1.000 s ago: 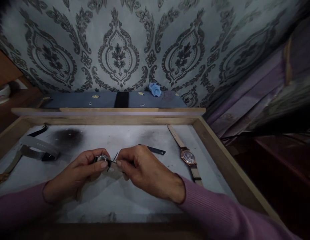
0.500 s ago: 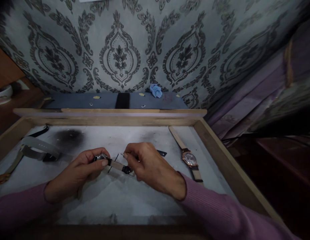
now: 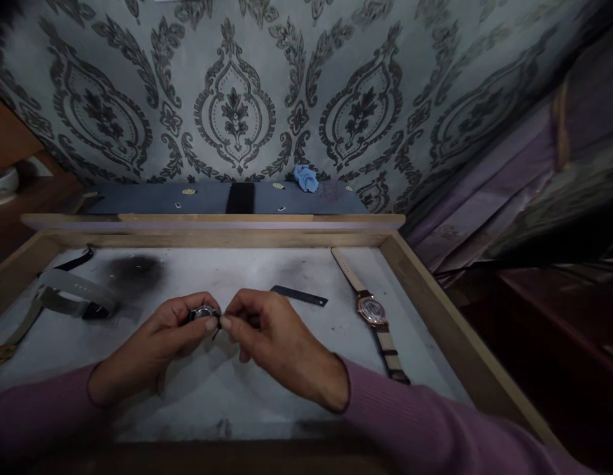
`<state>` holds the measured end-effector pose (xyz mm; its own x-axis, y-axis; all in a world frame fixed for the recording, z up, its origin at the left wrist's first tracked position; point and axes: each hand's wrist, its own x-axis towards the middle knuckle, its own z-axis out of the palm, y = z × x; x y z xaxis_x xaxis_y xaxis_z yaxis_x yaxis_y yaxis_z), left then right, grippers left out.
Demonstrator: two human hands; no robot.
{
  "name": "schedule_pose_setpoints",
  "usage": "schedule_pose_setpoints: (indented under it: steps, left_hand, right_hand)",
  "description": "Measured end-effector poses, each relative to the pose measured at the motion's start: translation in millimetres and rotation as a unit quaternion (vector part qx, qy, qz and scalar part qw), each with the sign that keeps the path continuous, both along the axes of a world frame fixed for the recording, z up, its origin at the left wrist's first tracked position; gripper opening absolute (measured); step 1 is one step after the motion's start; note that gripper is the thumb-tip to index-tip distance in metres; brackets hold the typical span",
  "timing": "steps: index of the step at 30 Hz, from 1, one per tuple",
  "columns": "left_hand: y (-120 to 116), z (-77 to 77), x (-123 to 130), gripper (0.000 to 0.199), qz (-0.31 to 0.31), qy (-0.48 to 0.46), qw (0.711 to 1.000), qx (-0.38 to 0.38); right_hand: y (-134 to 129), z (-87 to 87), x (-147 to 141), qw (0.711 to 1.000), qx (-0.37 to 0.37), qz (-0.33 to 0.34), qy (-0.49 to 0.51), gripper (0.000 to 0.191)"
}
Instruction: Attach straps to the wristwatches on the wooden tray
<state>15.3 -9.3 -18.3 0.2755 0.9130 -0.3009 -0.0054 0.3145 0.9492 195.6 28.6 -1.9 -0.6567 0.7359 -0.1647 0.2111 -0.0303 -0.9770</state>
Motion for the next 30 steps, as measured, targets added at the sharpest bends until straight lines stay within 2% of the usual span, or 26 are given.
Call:
schedule_pose_setpoints:
  steps: [2, 6, 9, 15, 21, 27, 30]
  left_hand:
    - [-0.7, 0.4, -1.1, 0.023, -0.017, 0.002, 1.0, 0.016]
    - [-1.8, 1.1, -3.9, 0.027, -0.044, 0.009, 0.999, 0.029]
    - [-1.5, 0.9, -4.4, 0.028, -0.042, 0.0, 0.999, 0.026]
    - [0.2, -1.0, -2.8, 0.024, -0.032, -0.055, 0.998, 0.019]
    - [-1.4, -2.6, -4.1, 0.021, -0.037, -0.076, 0.996, 0.02]
    - [-2.1, -2.1, -4.6, 0.009, -0.025, -0.108, 0.994, -0.002]
    - [-1.5, -1.4, -3.9, 0.01, -0.028, -0.112, 0.993, -0.001]
  right_hand:
    - [-1.1, -3.6, -2.2, 0.999, -0.037, -0.026, 0.028, 0.028]
    - [-0.3, -3.1, -1.6, 0.997, -0.046, -0.036, 0.041, 0.025]
    - [-0.3, -1.7, -0.5, 0.996, -0.05, -0.04, 0.058, 0.023]
    - [-1.5, -3.0, -1.1, 0.995, -0.034, -0.05, 0.078, 0.02]
    - [-3.2, -6.0, -1.0, 0.995, -0.009, -0.05, 0.087, 0.019]
    - [-2.5, -7.3, -1.8, 0.994, 0.015, -0.055, 0.095, 0.016]
    - [-2.0, -6.3, -2.0, 0.993, 0.021, -0.058, 0.099, 0.016]
